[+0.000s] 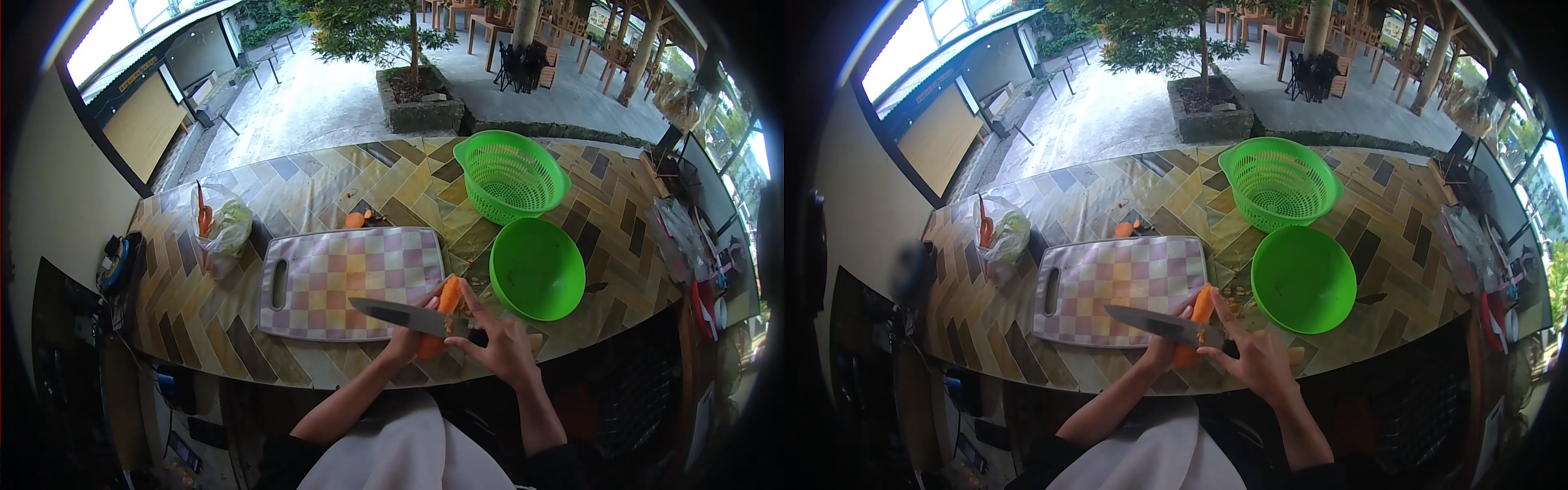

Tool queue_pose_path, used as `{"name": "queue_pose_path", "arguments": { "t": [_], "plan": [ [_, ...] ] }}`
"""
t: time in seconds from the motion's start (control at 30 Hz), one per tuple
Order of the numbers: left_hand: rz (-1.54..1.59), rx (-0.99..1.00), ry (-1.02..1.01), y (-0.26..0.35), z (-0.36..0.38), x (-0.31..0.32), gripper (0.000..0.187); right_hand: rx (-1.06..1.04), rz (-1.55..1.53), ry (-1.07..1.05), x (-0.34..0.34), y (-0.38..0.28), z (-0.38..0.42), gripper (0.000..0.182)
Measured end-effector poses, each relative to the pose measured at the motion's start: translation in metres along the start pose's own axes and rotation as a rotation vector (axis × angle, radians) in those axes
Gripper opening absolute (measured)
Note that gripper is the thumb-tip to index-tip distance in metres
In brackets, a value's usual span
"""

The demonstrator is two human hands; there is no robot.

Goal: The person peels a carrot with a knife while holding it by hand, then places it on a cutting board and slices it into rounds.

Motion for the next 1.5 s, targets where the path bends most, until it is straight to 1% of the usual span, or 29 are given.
{"name": "queue_pose_path", "arguments": {
  "t": [0.1,0.2,0.23,0.27,0.3,0.37,0.4,0.5,0.53,0.6,0.63,0.67,0.7,0.73,0.77,0.8,0.9,0.93,1.0,1.03,1.1,1.17,1.23,1.33,1.4,1.43,1.47,1.5],
  "plan": [
    [0.113,-0.007,0.081,-0.003,0.004,0.001,0.050,0.175,-0.034,-0.019,-0.003,0.002,-0.002,0.093],
    [0.120,-0.083,0.064,-0.001,0.008,-0.003,0.049,0.186,-0.059,0.069,-0.011,0.004,-0.005,0.092],
    [0.122,-0.110,0.055,0.003,0.008,-0.001,0.049,0.138,-0.038,0.039,-0.008,0.002,-0.003,0.092],
    [0.119,0.025,0.061,0.008,0.001,0.010,0.048,0.091,-0.015,0.011,-0.005,-0.001,-0.001,0.091],
    [0.112,0.008,0.073,0.004,0.002,0.008,0.048,0.043,0.009,-0.017,-0.003,-0.003,0.000,0.091],
    [0.096,-0.022,0.102,-0.011,0.007,-0.006,0.048,0.105,-0.103,0.080,-0.008,0.004,-0.005,0.091],
    [0.075,-0.135,0.056,-0.014,0.007,-0.013,0.048,0.135,-0.161,0.124,-0.009,0.006,-0.007,0.091],
    [0.116,-0.078,0.067,-0.011,0.009,-0.010,0.045,0.099,-0.100,0.048,-0.011,0.002,-0.005,0.090],
    [0.046,0.025,0.090,0.000,0.001,0.001,0.044,0.069,-0.129,0.035,-0.008,0.002,-0.004,0.090],
    [0.091,-0.051,0.099,-0.007,0.007,-0.007,0.045,0.005,-0.185,0.009,0.003,0.006,-0.003,0.090],
    [0.113,-0.088,0.108,-0.010,0.009,-0.012,0.045,0.033,-0.251,0.052,0.004,0.011,-0.007,0.090],
    [0.041,-0.166,0.171,-0.015,0.008,-0.018,0.046,0.061,-0.317,0.094,0.004,0.017,-0.011,0.090],
    [0.084,-0.197,0.174,-0.016,0.010,-0.020,0.046,0.089,-0.384,0.135,0.003,0.020,-0.014,0.090],
    [0.126,-0.229,0.174,-0.016,0.012,-0.022,0.047,0.070,-0.374,0.077,0.005,0.016,-0.013,0.090],
    [0.168,-0.263,0.172,-0.016,0.013,-0.023,0.047,0.052,-0.362,0.021,0.004,0.010,-0.009,0.090],
    [0.305,-0.194,0.060,-0.008,0.010,-0.012,0.048,0.035,-0.349,-0.034,0.005,0.006,-0.006,0.090],
    [0.402,-0.267,-0.006,0.002,0.004,-0.007,0.045,0.061,-0.283,-0.138,0.012,0.003,0.001,0.089],
    [0.385,-0.337,0.023,0.005,0.007,-0.003,0.047,0.094,-0.305,-0.139,0.011,0.003,0.000,0.089],
    [0.460,-0.339,-0.008,-0.008,0.008,-0.010,0.049,0.162,-0.349,-0.141,0.009,0.004,-0.003,0.090],
    [0.497,-0.341,-0.026,-0.012,0.008,-0.012,0.050,0.101,-0.339,-0.131,0.012,0.004,-0.002,0.091],
    [0.442,-0.333,-0.055,-0.004,0.008,-0.011,0.049,-0.019,-0.318,-0.106,0.019,0.005,0.000,0.093],
    [0.413,-0.319,-0.072,-0.006,0.007,-0.012,0.048,0.061,-0.305,-0.041,0.012,0.005,-0.001,0.094],
    [0.407,-0.292,-0.070,-0.015,0.007,-0.016,0.048,0.075,-0.321,-0.020,0.010,0.004,0.000,0.094],
    [0.406,-0.342,-0.047,-0.005,0.008,-0.011,0.046,0.024,-0.372,-0.037,0.013,0.004,0.002,0.095],
    [0.485,-0.378,-0.020,-0.016,0.009,-0.016,0.047,0.018,-0.376,-0.040,0.019,0.009,0.003,0.096],
    [0.524,-0.393,-0.004,-0.020,0.010,-0.018,0.047,0.083,-0.404,-0.065,0.018,0.011,0.002,0.096],
    [0.419,-0.325,-0.041,-0.020,0.011,-0.020,0.047,0.147,-0.431,-0.090,0.015,0.012,0.001,0.096],
    [0.311,-0.259,-0.071,-0.016,0.011,-0.018,0.046,0.156,-0.427,-0.107,0.014,0.010,0.001,0.096]
  ]
}}
Point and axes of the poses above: each hand's wrist, its own z-axis away from the middle knuckle, its own x-axis out of the palm, y = z × x, the point moved 4 cm from there along -z, towards the middle knuckle, and after that the axes turned 15 degrees about x, right-handed, at the moved point
